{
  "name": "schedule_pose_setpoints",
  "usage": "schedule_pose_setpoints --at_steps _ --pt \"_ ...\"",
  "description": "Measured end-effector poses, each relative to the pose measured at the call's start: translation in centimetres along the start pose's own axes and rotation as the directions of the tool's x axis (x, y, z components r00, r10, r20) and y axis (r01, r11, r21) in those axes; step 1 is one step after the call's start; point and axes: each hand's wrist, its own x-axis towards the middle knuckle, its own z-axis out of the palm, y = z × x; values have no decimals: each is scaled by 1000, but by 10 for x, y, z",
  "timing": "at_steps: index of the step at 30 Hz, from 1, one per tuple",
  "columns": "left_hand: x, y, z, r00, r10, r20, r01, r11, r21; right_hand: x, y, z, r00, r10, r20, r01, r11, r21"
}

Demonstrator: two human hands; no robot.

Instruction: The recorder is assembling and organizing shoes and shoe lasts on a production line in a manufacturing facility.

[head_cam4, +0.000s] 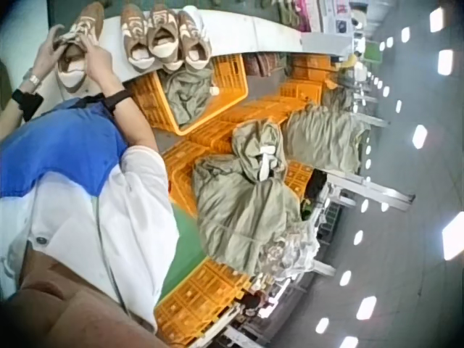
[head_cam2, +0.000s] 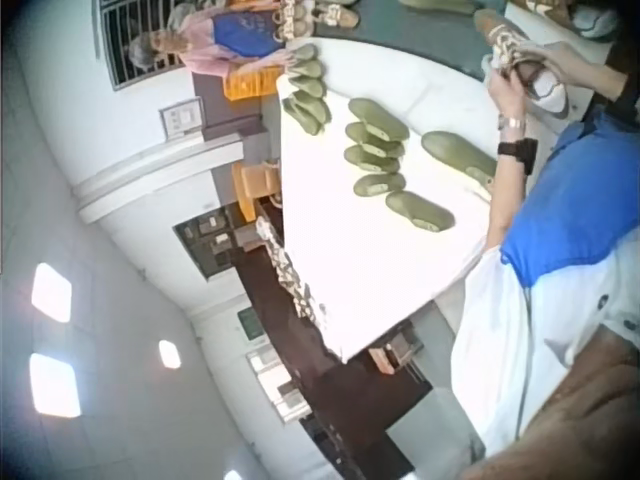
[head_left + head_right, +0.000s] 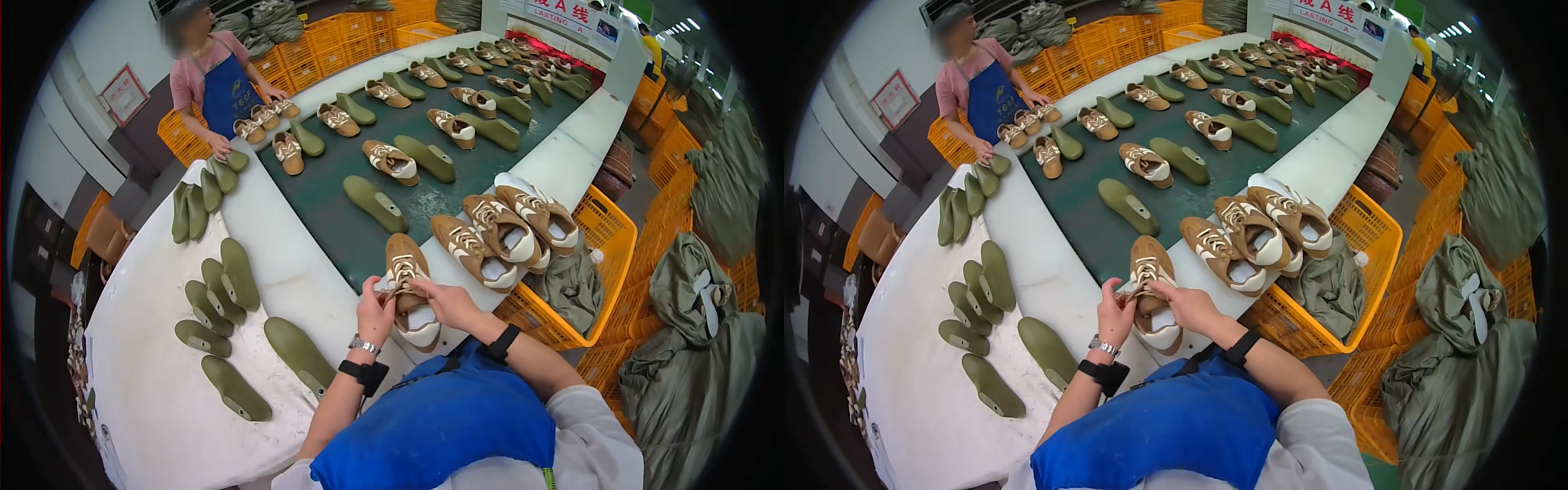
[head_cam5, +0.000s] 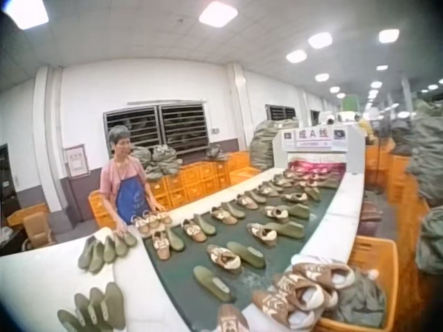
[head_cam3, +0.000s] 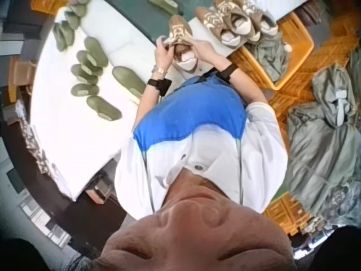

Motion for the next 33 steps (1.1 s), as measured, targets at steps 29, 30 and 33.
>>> schedule_pose_setpoints --at_steps 29,30,33 --pt "-17 44 -60 923 251 294 -335 897 288 63 8 -11 988 -144 49 112 905 410" --pt "-16 41 -62 957 149 250 -222 930 293 64 -6 -14 993 -117 29 91 882 462" --pt "-16 29 -73 994 -47 96 23 970 242 114 -17 1 932 -354 76 316 898 305"
